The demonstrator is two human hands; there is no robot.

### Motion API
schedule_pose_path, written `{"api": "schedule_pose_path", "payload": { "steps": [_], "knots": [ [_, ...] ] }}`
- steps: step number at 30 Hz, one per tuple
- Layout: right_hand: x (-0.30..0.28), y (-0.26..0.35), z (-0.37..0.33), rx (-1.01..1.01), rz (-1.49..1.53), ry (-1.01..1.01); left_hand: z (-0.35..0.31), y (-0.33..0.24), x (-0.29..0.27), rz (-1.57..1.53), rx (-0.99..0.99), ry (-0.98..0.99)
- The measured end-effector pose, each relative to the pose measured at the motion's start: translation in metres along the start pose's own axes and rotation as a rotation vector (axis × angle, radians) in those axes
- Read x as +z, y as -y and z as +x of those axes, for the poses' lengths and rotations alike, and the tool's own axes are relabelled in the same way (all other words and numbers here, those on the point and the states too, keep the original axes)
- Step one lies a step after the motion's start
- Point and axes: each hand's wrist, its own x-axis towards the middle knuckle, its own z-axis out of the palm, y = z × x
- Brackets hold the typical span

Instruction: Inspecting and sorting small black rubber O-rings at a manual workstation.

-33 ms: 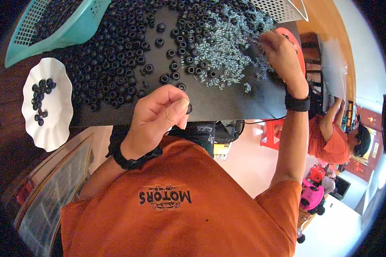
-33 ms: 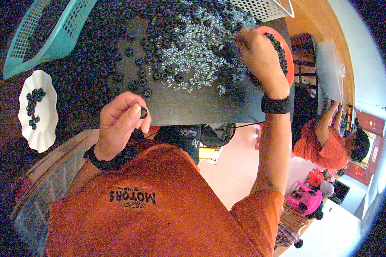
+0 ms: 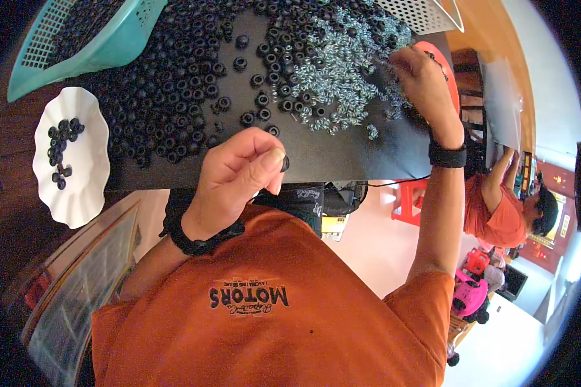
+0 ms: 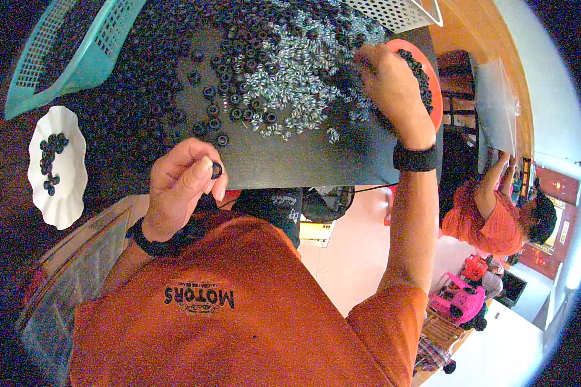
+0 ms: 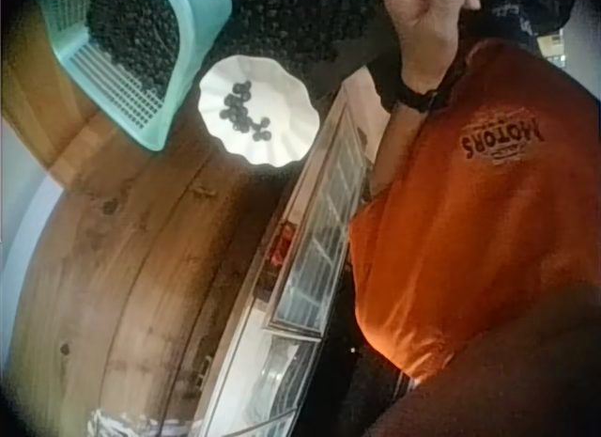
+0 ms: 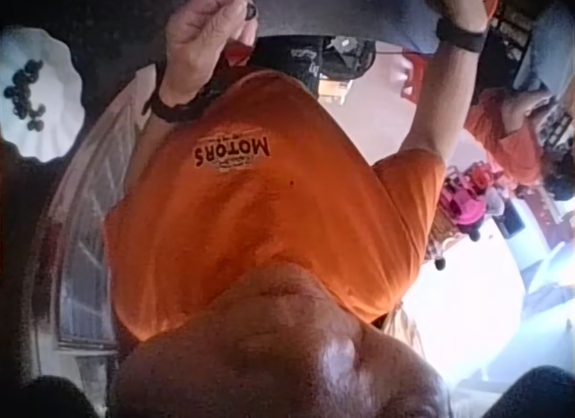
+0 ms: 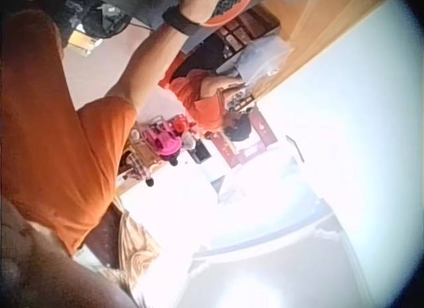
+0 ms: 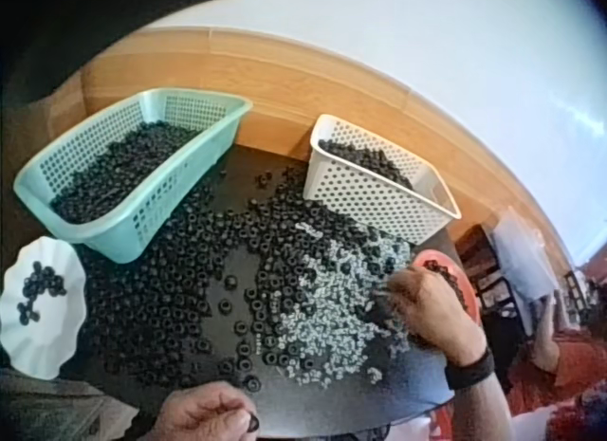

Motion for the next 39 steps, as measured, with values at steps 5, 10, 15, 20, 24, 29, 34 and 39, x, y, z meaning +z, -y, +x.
{"api": "schedule_pose_path", "payload": {
  "steps": [5, 10, 15, 20, 24, 29, 34, 39],
  "knots": [
    [0.005, 0.004, -0.001, -0.038, -0.013, -0.021, -0.001, 0.000, -0.001, 0.011, -0.004, 0.005],
    [-0.001, 0.008, -0.002, -0.035, -0.037, 0.025, 0.000, 0.001, 0.001, -0.003, 0.012, 0.005],
    [0.007, 0.011, 0.003, -0.094, -0.012, -0.024, -0.001, -0.001, 0.001, 0.000, -0.017, -0.001],
    [0.011, 0.016, 0.002, -0.087, -0.039, 0.009, -0.002, -0.003, 0.005, -0.051, 0.008, -0.030],
    [0.007, 0.019, -0.005, -0.164, 0.098, -0.067, 0.000, -0.002, 0.003, -0.108, -0.010, -0.040],
    [-0.031, 0.106, -0.033, 0.139, 0.512, 0.150, 0.001, -0.006, 0.001, -0.273, -0.041, -0.063],
    [-0.033, 0.167, -0.048, -0.059, 0.808, 0.113, 0.003, 0.000, -0.003, -0.285, 0.019, -0.024],
    [-0.030, 0.187, -0.048, -0.221, 0.821, 0.044, 0.000, -0.012, -0.003, -0.404, -0.119, -0.007]
  ]
}}
